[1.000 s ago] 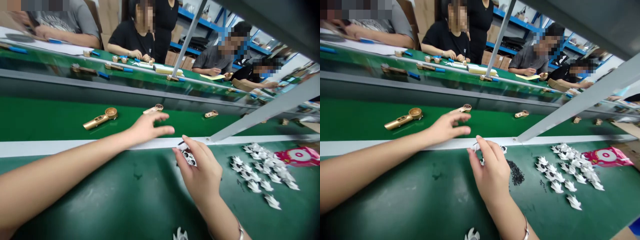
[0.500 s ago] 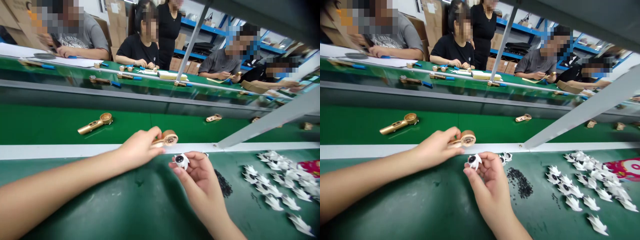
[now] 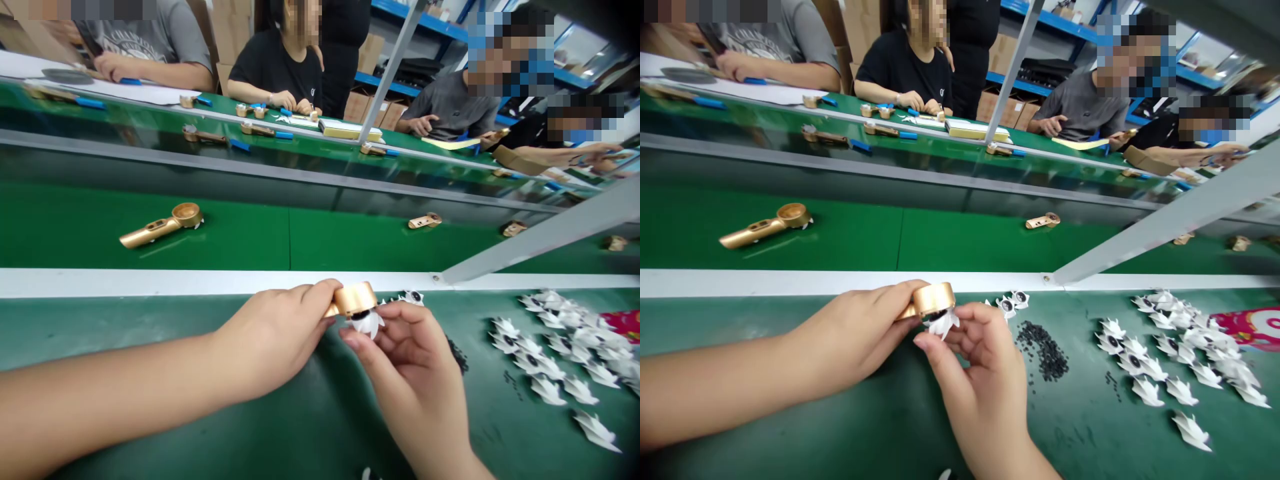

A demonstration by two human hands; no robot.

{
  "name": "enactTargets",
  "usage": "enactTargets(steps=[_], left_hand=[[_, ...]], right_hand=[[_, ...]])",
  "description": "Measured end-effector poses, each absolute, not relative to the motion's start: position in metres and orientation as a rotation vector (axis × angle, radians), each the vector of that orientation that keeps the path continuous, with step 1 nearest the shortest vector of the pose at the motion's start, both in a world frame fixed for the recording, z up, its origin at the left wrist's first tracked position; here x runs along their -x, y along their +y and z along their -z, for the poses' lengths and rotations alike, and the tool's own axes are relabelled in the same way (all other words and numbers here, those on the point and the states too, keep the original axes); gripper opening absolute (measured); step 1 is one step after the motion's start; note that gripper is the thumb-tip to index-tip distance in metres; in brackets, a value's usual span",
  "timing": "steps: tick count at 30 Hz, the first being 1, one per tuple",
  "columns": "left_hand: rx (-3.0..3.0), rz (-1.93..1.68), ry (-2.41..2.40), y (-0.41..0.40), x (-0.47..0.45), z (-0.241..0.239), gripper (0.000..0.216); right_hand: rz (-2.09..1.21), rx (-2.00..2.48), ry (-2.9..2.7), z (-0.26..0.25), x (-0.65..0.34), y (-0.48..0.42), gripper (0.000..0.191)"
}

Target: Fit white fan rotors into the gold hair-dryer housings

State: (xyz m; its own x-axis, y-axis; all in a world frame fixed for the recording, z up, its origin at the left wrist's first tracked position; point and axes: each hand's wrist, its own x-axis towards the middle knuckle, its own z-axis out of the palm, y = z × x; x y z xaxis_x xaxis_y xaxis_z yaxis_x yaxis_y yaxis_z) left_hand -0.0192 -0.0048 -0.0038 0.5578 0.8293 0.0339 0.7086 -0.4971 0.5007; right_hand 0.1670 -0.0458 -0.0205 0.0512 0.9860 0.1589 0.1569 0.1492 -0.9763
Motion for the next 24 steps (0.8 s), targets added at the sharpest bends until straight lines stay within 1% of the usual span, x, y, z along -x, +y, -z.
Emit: enactTargets(steps=[4,8,11,13,15,18,21,23,24], left_hand=[[-2.504,-0.413,1.272,-0.006,0.019,0.016,0.032],[-2.701,-0.431,1.282,-0.007,0.02,0.026,0.041],[-2.646,-0.372,1.282,-0.01,0.018,0.028,0.039],[-2.561,-0.349,1.286,-0.013,0.017,0.03,0.039],[-2.558,-0.346,1.265,-0.016,0.015,0.032,0.04],[-2.622,-0.342,1.199,-0.018,0.014,0.034,0.042],[-2.546,-0.325,1.139,-0.015,0.013,0.029,0.041],[-2.443,-0.318,1.102,-0.006,0.014,0.022,0.036],[-2.419,-0.305,1.142,0.001,0.016,0.019,0.034]], right_hand=[[-0.95,1.288,-1.349,0.021,-0.167,-0.045,0.036],[-0.742,1.41,-1.475,0.027,-0.17,-0.046,0.038],[-0.648,1.468,-1.543,0.031,-0.172,-0.046,0.04],[-0.66,1.469,-1.543,0.03,-0.173,-0.046,0.039],[-0.832,1.414,-1.493,0.027,-0.175,-0.044,0.038],[-1.274,1.265,-1.303,0.021,-0.176,-0.039,0.039],[-1.653,1.187,-1.089,0.015,-0.178,-0.032,0.044],[-1.816,1.164,-1.027,0.011,-0.182,-0.027,0.045],[-1.828,1.167,-1.038,0.009,-0.187,-0.024,0.048]])
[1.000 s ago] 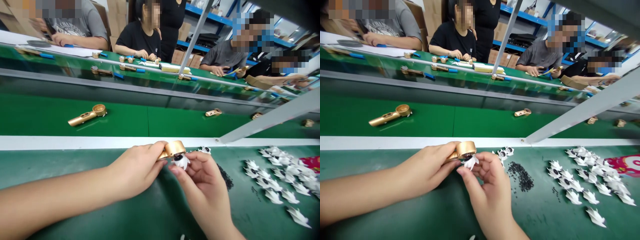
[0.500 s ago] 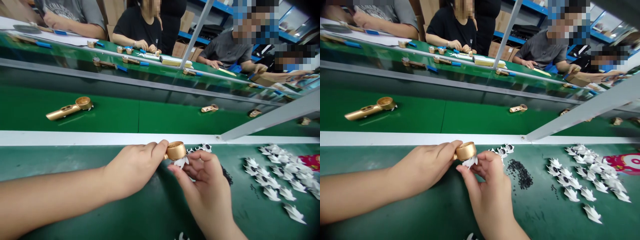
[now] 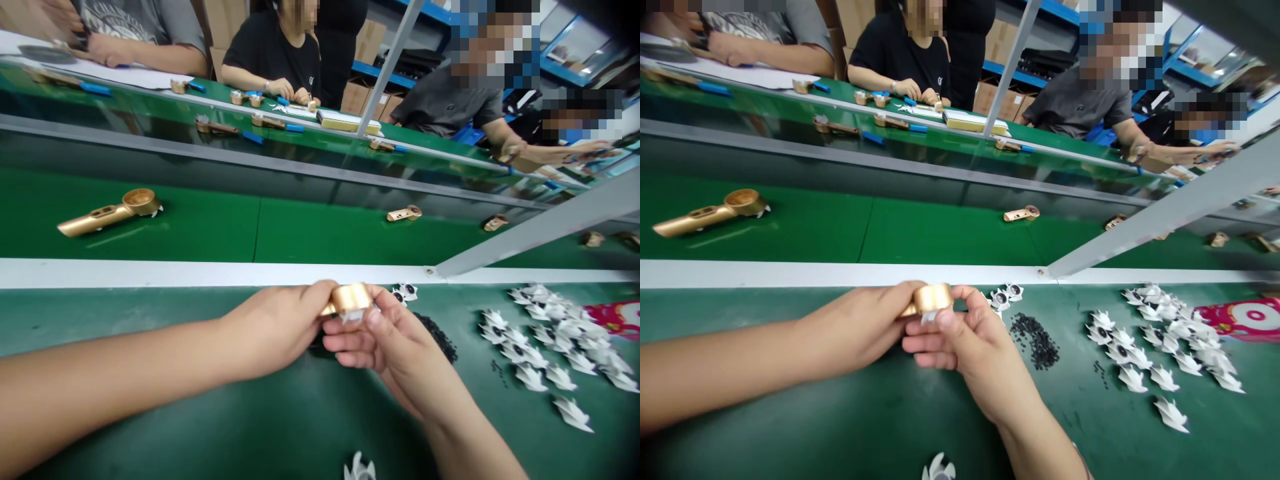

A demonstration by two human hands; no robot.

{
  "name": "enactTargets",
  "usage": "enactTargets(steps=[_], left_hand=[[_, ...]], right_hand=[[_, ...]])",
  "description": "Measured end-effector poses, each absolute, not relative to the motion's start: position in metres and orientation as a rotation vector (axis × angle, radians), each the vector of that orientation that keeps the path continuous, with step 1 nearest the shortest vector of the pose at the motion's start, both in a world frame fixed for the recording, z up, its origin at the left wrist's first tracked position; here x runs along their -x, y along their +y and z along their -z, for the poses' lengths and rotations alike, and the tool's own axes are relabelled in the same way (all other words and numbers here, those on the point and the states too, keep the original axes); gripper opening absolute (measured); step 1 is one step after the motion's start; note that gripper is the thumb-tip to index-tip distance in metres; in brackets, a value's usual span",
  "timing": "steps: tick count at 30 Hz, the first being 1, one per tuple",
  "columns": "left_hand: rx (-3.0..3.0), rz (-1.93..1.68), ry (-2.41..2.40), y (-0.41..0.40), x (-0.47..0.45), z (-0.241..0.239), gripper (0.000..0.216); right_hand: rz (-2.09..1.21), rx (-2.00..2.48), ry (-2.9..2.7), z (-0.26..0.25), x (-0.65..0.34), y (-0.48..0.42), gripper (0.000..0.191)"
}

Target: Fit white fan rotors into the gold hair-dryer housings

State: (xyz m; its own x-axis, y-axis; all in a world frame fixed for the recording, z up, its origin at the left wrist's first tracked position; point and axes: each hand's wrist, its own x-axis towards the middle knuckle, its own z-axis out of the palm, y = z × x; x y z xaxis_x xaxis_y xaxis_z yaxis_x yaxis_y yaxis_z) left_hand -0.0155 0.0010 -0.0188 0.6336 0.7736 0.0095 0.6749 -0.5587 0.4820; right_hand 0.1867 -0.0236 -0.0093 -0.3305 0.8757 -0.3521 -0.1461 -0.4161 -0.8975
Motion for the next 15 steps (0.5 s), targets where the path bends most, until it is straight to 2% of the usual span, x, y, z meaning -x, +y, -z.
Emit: enactTargets(steps=[2,4,7,10,13,15], left_hand=[[-2.44,-0.263,1.368,0.02,0.021,0.014,0.036],[-2.485,-0.191,1.684,0.044,0.032,0.015,0.045],[-2.488,-0.122,1.866,0.076,0.05,0.022,0.052],[-2.509,-0.119,1.949,0.082,0.06,0.027,0.062],[-2.641,-0.28,1.831,0.048,0.05,0.016,0.067],[-2.653,-0.293,1.458,0.007,0.034,0.004,0.063]], right_hand=[[-1.656,1.256,-1.154,0.006,-0.202,-0.019,0.056],[-1.275,1.451,-1.345,0.004,-0.225,-0.018,0.056],[-0.673,1.786,-1.659,0.01,-0.262,-0.03,0.035],[-0.365,1.863,-1.952,0.024,-0.281,-0.054,0.022],[-0.252,1.728,-2.116,0.041,-0.278,-0.077,0.02],[-0.145,1.674,-2.155,0.048,-0.272,-0.086,0.02]])
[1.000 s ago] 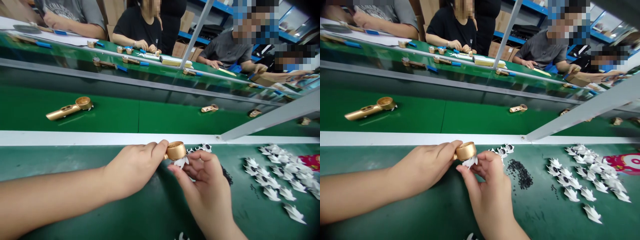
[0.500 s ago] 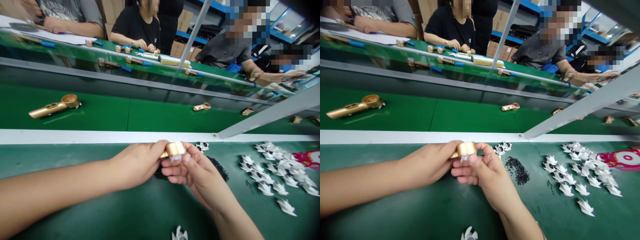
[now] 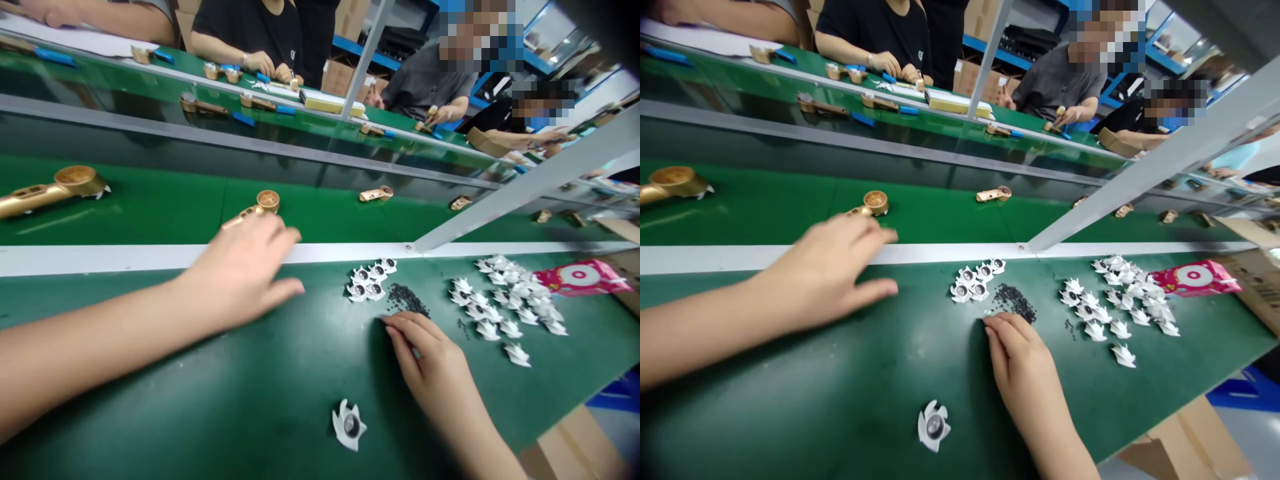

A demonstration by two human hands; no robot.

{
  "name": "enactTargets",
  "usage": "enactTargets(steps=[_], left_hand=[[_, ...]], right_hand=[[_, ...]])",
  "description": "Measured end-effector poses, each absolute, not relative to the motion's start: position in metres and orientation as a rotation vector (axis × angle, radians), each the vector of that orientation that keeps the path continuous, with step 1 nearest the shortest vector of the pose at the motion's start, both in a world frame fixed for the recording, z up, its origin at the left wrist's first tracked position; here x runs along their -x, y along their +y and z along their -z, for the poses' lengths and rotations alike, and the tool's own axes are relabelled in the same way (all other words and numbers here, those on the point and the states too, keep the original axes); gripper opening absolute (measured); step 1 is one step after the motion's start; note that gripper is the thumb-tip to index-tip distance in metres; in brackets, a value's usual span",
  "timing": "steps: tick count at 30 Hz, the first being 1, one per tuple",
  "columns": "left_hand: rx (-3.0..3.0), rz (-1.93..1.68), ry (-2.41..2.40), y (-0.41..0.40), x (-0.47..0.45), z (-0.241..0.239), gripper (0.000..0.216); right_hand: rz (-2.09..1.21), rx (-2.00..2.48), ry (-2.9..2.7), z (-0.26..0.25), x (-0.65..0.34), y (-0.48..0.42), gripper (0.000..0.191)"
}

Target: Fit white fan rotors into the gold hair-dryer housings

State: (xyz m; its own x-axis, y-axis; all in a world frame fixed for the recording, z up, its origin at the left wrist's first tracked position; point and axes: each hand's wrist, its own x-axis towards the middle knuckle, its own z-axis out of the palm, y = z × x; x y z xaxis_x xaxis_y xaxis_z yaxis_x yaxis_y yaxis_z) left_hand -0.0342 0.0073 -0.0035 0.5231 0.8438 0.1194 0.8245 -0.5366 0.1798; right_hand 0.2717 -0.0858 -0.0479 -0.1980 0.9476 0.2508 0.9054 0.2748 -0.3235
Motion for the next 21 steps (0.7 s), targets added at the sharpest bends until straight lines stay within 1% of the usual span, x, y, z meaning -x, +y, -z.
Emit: enactTargets(steps=[2,4,5,6,9,10,12,13,15,17,19,20,21], left_hand=[[-2.386,0.048,1.08,-0.036,0.016,-0.008,0.051],[-2.303,0.395,0.823,-0.069,0.002,-0.012,0.033],[-2.323,0.477,0.775,-0.079,-0.003,-0.011,0.03],[-2.339,0.498,0.753,-0.084,-0.006,-0.008,0.034],[-2.394,0.306,0.82,-0.071,-0.003,0.006,0.047],[-2.403,0.207,0.843,-0.061,0.001,0.011,0.043],[-2.428,0.03,0.863,-0.04,0.009,0.02,0.026],[-2.439,-0.044,0.87,-0.031,0.012,0.023,0.022],[-2.467,-0.151,0.892,-0.02,0.018,0.029,0.029],[-2.5,-0.208,0.89,-0.017,0.021,0.033,0.041],[-2.517,-0.234,0.863,-0.017,0.021,0.035,0.056],[-2.511,-0.242,0.853,-0.018,0.021,0.036,0.056],[-2.492,-0.255,0.854,-0.018,0.021,0.037,0.05]], right_hand=[[-0.059,1.649,-2.201,0.051,-0.268,-0.088,0.021],[-0.029,1.649,-2.269,0.051,-0.267,-0.086,0.023],[-0.024,1.658,-2.311,0.05,-0.267,-0.084,0.023],[-0.018,1.67,-2.353,0.049,-0.268,-0.081,0.024],[-0.001,1.709,-2.44,0.046,-0.269,-0.072,0.026],[0.004,1.719,-2.452,0.046,-0.269,-0.07,0.026],[0.011,1.734,-2.456,0.045,-0.267,-0.065,0.024],[0.009,1.739,-2.452,0.044,-0.265,-0.063,0.023],[-0.014,1.729,-2.442,0.04,-0.255,-0.062,0.018],[-0.153,1.664,-2.41,0.033,-0.239,-0.065,0.014],[-0.428,1.535,-2.322,0.027,-0.218,-0.07,0.013],[-0.566,1.462,-2.267,0.026,-0.208,-0.072,0.014],[-0.673,1.396,-2.217,0.026,-0.198,-0.073,0.013]])
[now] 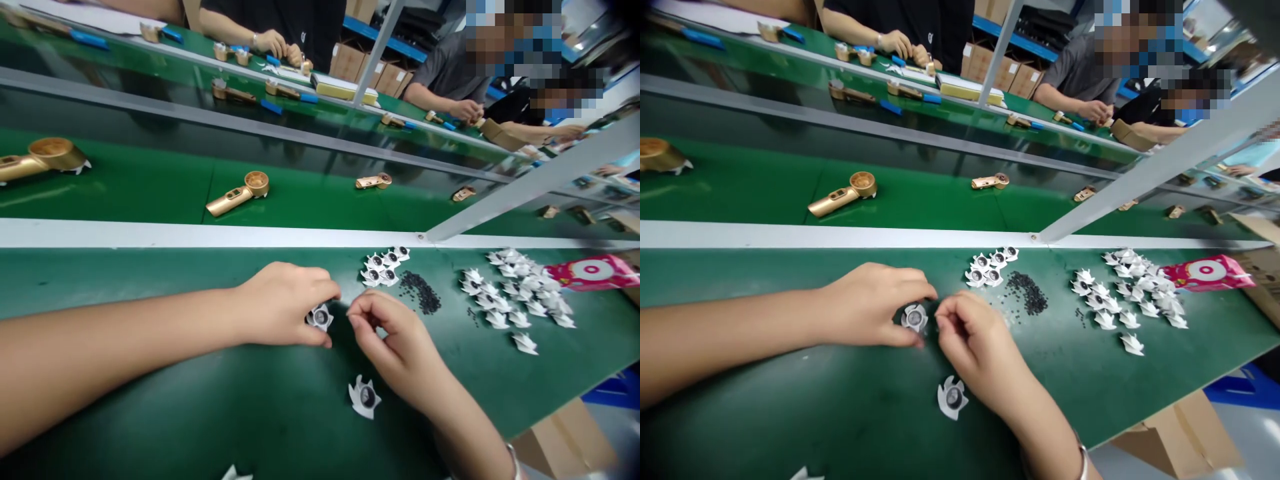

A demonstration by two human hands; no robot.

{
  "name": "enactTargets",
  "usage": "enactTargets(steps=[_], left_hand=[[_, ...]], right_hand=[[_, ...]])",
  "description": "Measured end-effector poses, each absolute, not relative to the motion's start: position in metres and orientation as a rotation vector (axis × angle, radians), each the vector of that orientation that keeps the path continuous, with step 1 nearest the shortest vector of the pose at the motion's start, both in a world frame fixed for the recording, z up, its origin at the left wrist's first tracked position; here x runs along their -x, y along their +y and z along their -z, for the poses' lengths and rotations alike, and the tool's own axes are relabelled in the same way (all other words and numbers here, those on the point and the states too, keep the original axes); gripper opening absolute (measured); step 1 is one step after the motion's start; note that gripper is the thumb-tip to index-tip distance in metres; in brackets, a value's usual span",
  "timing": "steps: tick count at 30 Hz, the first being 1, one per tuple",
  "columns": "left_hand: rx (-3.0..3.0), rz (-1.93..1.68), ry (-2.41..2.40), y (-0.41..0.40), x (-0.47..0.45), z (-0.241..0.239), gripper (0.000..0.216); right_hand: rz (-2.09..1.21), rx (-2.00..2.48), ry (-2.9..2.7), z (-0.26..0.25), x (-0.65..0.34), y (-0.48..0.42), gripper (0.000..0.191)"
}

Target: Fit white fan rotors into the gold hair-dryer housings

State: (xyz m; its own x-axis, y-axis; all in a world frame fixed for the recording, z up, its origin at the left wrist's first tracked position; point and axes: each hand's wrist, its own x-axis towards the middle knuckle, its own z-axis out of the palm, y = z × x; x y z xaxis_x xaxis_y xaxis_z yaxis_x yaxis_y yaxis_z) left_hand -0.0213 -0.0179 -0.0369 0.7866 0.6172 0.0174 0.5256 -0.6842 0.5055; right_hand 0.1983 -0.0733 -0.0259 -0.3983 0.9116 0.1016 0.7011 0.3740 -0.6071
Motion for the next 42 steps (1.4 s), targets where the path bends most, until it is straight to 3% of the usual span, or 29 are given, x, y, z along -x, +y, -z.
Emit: enactTargets(steps=[2,8,14,31,35,38,42], left_hand=[[-2.418,-0.287,0.88,-0.017,0.021,0.038,0.04],[-2.198,-0.337,0.905,-0.01,0.019,0.039,0.054],[-2.203,-0.349,0.914,-0.008,0.018,0.041,0.051],[-2.174,-0.323,0.921,-0.006,0.019,0.038,0.044],[-2.146,-0.298,0.949,-0.007,0.017,0.039,0.049],[-2.113,-0.295,0.949,-0.007,0.019,0.036,0.057],[-2.088,-0.242,0.929,0.008,0.031,0.027,0.094]], right_hand=[[-0.748,1.319,-2.18,0.029,-0.184,-0.074,0.012],[-0.578,1.246,-2.282,0.047,-0.173,-0.068,0.011],[-0.342,1.27,-2.313,0.049,-0.169,-0.069,0.011],[-0.239,1.086,-2.583,0.035,-0.176,-0.07,0.014],[-0.069,0.959,-2.744,0.029,-0.189,-0.077,0.028],[-0.241,1.113,-2.517,0.031,-0.195,-0.079,0.035],[-0.531,1.369,-2.324,0.036,-0.187,-0.072,0.044]])
